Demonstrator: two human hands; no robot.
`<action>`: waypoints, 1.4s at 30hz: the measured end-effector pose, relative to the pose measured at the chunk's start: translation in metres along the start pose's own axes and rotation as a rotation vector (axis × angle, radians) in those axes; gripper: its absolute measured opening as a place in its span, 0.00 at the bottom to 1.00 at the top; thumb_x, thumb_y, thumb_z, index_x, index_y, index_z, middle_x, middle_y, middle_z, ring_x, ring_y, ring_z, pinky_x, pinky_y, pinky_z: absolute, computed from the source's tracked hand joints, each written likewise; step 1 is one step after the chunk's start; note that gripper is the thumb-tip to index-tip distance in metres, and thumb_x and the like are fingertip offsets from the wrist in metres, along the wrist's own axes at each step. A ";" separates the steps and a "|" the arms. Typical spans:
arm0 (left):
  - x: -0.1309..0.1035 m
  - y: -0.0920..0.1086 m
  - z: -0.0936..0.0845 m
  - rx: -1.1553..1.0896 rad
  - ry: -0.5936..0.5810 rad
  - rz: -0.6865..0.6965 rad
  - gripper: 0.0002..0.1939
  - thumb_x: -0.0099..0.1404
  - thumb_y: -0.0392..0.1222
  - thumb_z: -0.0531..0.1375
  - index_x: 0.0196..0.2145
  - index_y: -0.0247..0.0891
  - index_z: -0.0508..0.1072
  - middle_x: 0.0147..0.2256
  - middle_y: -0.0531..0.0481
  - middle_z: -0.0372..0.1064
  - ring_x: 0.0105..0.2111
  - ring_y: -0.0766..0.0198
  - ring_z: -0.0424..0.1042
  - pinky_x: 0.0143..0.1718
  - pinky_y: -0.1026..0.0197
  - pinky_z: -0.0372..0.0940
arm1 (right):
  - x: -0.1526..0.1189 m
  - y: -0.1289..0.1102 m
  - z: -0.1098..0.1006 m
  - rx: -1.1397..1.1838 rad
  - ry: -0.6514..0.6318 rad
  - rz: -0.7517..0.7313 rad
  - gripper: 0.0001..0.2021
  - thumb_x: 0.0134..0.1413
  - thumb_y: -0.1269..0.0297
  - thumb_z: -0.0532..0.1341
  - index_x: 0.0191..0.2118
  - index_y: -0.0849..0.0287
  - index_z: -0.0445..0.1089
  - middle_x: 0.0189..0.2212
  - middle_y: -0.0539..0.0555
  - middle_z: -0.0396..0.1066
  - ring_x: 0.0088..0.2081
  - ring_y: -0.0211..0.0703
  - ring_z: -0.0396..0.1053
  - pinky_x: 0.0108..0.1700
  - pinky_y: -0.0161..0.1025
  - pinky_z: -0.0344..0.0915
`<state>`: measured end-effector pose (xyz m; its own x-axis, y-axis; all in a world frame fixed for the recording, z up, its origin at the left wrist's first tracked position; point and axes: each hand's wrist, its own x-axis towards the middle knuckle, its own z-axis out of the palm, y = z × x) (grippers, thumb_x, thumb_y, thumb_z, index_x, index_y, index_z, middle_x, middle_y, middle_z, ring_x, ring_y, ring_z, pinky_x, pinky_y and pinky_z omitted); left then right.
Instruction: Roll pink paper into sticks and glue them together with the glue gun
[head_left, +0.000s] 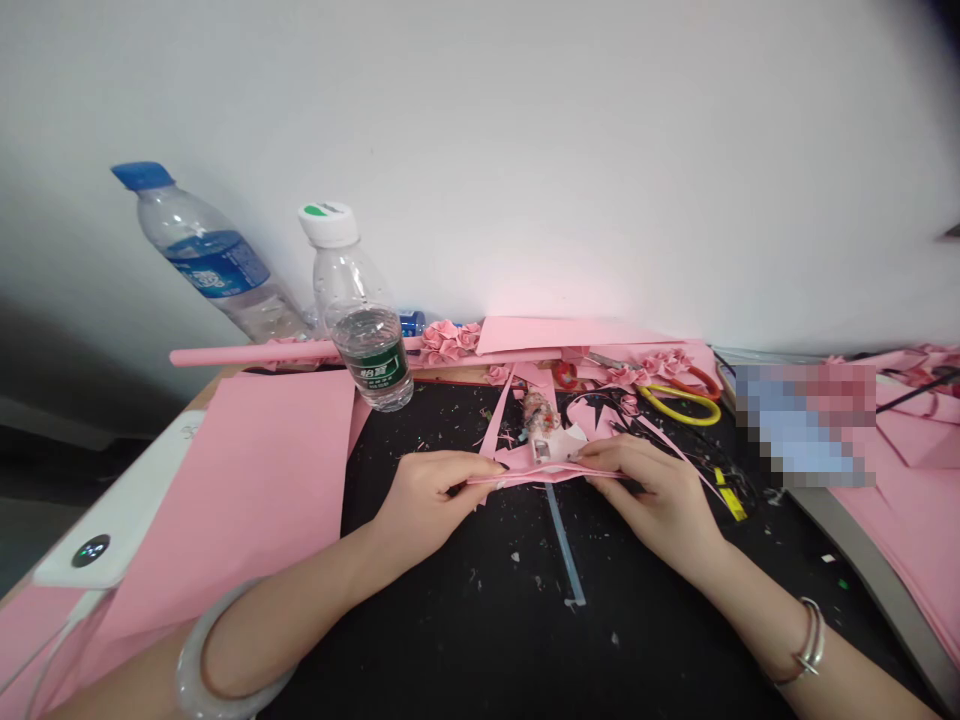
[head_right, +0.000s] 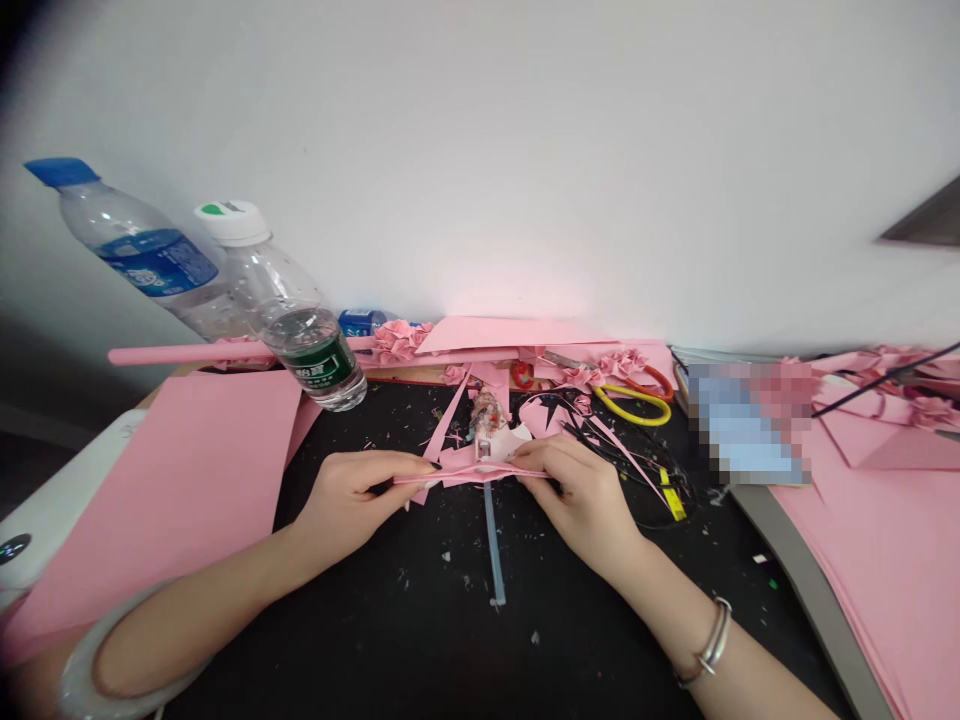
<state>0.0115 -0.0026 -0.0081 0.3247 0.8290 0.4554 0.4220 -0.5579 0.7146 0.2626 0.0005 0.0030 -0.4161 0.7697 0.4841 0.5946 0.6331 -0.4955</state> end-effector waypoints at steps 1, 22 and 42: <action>0.000 0.000 0.000 0.002 -0.007 -0.004 0.06 0.59 0.31 0.60 0.30 0.36 0.77 0.28 0.51 0.77 0.27 0.65 0.75 0.28 0.68 0.68 | 0.000 0.000 0.000 -0.002 -0.004 -0.002 0.05 0.55 0.72 0.58 0.33 0.57 0.71 0.32 0.55 0.74 0.37 0.43 0.72 0.39 0.39 0.70; 0.000 -0.001 0.001 -0.091 -0.022 -0.069 0.05 0.60 0.34 0.60 0.32 0.37 0.77 0.27 0.51 0.76 0.23 0.68 0.72 0.26 0.67 0.66 | 0.000 0.001 0.002 0.040 -0.015 0.011 0.05 0.56 0.72 0.58 0.33 0.57 0.71 0.32 0.56 0.74 0.37 0.43 0.72 0.39 0.40 0.70; 0.000 -0.001 0.002 -0.121 -0.047 -0.087 0.06 0.57 0.32 0.62 0.33 0.38 0.78 0.30 0.51 0.77 0.26 0.65 0.75 0.31 0.66 0.70 | 0.000 -0.004 0.004 0.057 -0.033 0.004 0.05 0.56 0.71 0.57 0.33 0.57 0.70 0.32 0.56 0.74 0.37 0.43 0.73 0.38 0.39 0.71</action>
<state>0.0124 -0.0016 -0.0098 0.3319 0.8696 0.3655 0.3463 -0.4728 0.8103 0.2575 -0.0012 0.0019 -0.4366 0.7741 0.4585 0.5566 0.6328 -0.5383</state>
